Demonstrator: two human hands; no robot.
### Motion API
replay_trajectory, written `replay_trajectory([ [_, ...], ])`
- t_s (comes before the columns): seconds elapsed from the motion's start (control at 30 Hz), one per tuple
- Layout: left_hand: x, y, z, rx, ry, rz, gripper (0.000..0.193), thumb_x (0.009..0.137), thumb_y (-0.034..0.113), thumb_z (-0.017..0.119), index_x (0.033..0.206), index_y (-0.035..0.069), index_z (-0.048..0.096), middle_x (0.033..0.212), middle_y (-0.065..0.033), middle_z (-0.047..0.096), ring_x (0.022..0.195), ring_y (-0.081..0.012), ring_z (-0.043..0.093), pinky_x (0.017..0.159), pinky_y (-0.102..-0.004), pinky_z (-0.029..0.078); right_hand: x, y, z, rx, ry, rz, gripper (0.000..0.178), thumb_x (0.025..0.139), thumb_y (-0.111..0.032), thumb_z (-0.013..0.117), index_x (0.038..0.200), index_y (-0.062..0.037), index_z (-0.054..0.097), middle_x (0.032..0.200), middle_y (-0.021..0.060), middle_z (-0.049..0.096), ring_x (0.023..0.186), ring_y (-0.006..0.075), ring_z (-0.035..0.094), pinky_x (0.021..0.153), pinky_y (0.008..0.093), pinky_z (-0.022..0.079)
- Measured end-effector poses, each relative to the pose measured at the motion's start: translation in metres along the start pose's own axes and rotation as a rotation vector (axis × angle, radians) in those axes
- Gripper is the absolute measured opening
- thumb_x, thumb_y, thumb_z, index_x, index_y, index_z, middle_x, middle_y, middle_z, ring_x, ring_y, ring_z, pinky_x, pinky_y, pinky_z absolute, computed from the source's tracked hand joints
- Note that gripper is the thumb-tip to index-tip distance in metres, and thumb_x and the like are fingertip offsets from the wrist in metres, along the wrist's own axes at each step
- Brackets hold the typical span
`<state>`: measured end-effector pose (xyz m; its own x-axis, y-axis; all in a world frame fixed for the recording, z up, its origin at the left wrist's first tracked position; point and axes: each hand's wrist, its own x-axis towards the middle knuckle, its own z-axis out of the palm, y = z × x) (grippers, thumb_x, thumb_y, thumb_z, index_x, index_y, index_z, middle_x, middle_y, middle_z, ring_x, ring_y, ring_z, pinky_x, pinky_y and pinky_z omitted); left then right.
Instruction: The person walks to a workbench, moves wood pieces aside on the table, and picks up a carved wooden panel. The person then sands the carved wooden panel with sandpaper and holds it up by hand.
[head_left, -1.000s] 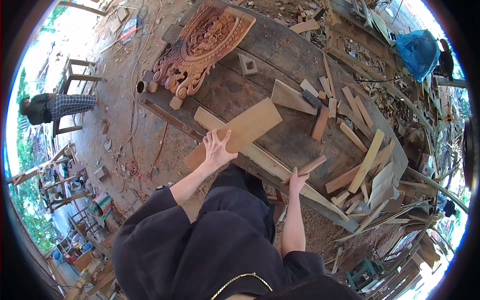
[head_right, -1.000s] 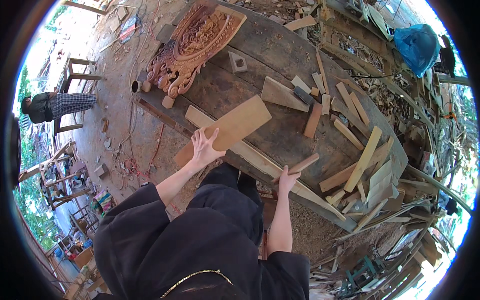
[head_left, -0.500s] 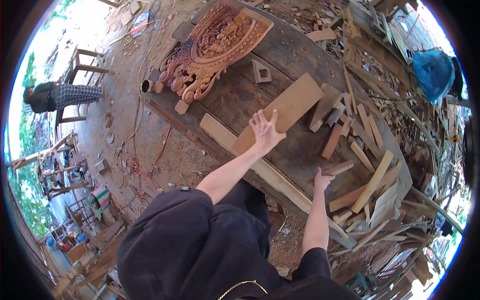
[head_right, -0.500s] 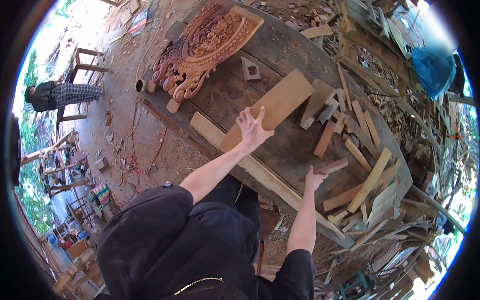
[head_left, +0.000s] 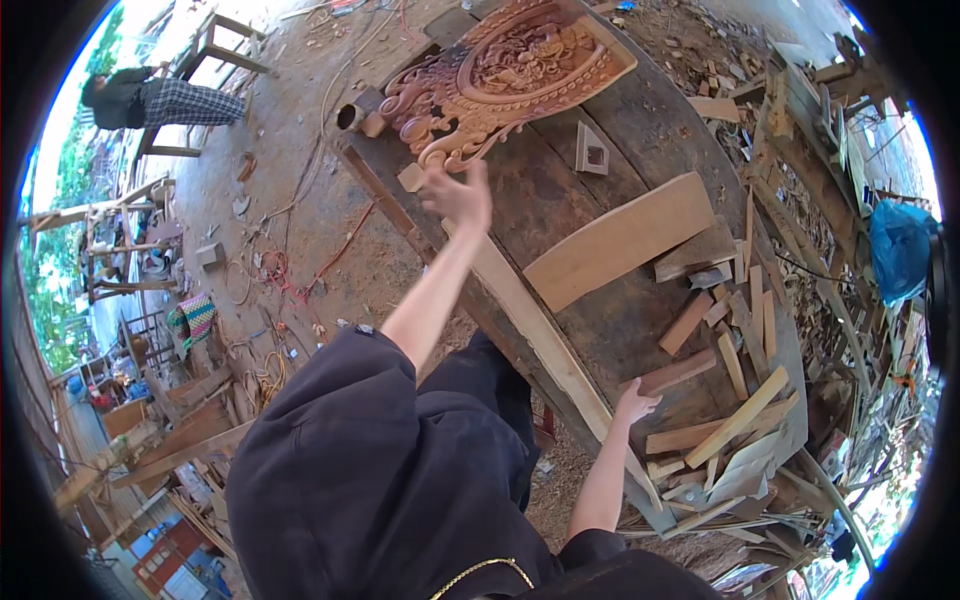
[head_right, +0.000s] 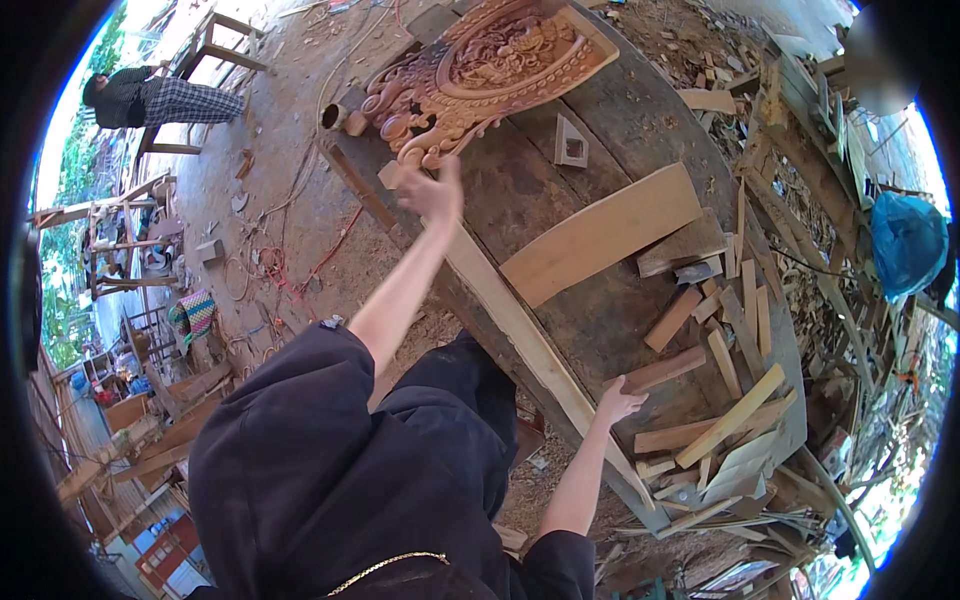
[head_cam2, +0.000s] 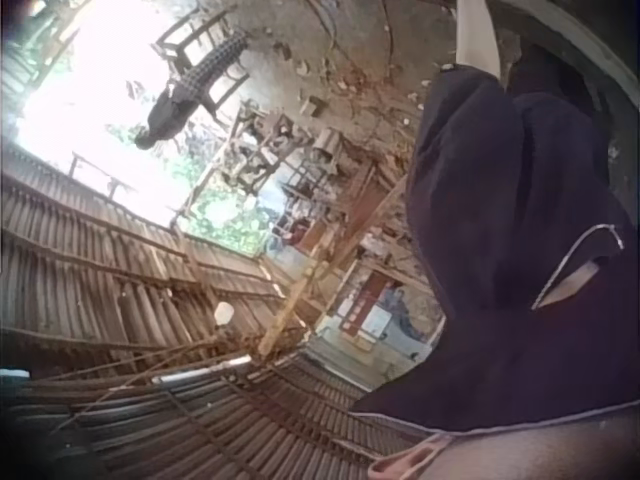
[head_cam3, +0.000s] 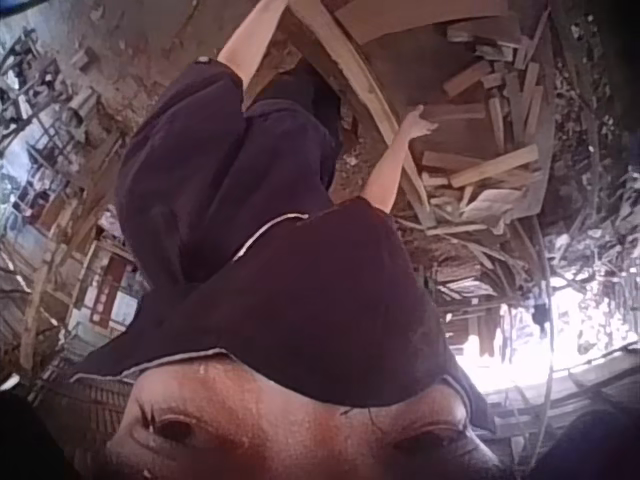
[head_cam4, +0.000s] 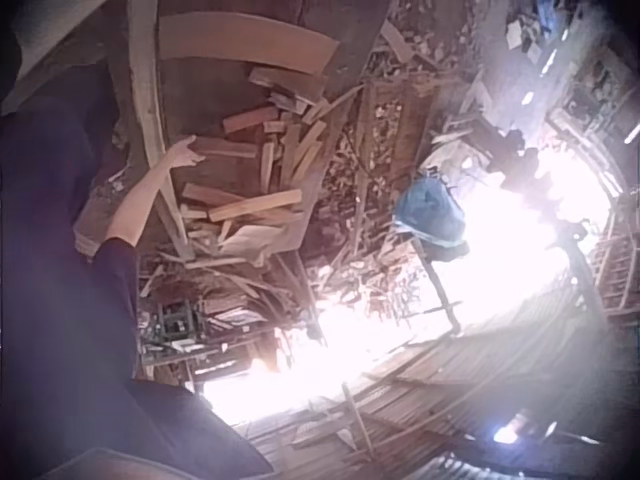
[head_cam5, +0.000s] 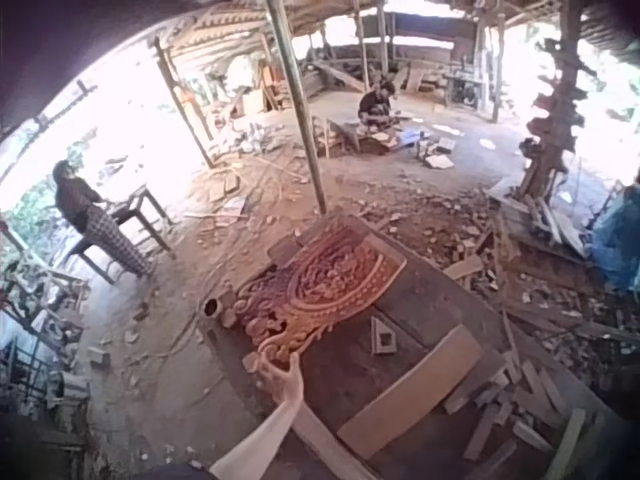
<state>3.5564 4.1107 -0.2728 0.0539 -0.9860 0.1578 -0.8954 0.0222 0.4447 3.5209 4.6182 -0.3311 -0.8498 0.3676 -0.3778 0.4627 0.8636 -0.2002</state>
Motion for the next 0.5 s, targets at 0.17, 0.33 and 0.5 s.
replay_trajectory([
  [0.17,0.118,-0.087,0.005,-0.161,-0.184,-0.555,0.085,0.069,0.061,0.074,0.122,-0.002,0.053,0.121,-0.0166,0.053,0.109,-0.0296,0.052,0.079,-0.0455,0.045,-0.049,0.021,-0.005,-0.001,0.002,-0.036,0.095,0.083,-0.044,0.067,0.147,-0.0012,0.012,0.138,0.0318,0.031,0.123,0.0455,0.041,0.101,0.0497,0.041],
  [0.33,0.145,-0.128,0.024,-0.388,-0.616,-0.614,0.070,0.057,0.052,0.088,0.098,-0.001,0.067,0.092,-0.0081,0.064,0.074,-0.0185,0.059,0.058,-0.0334,0.048,-0.066,0.055,-0.008,-0.357,-0.179,-0.098,0.056,0.091,-0.042,0.055,0.123,0.0038,0.057,0.140,0.0272,0.037,0.124,0.0413,0.043,0.105,0.0484,0.036],
  [0.5,0.121,-0.137,0.018,-0.226,-0.797,0.666,0.060,0.064,0.022,0.086,0.113,-0.004,0.063,0.109,-0.0179,0.068,0.099,-0.0270,0.065,0.087,-0.0358,0.050,-0.067,0.076,-0.018,-0.390,-0.240,-0.162,0.056,0.092,-0.043,0.050,0.122,0.0046,0.057,0.135,0.0251,0.047,0.131,0.0362,0.039,0.114,0.0426,0.025],
])
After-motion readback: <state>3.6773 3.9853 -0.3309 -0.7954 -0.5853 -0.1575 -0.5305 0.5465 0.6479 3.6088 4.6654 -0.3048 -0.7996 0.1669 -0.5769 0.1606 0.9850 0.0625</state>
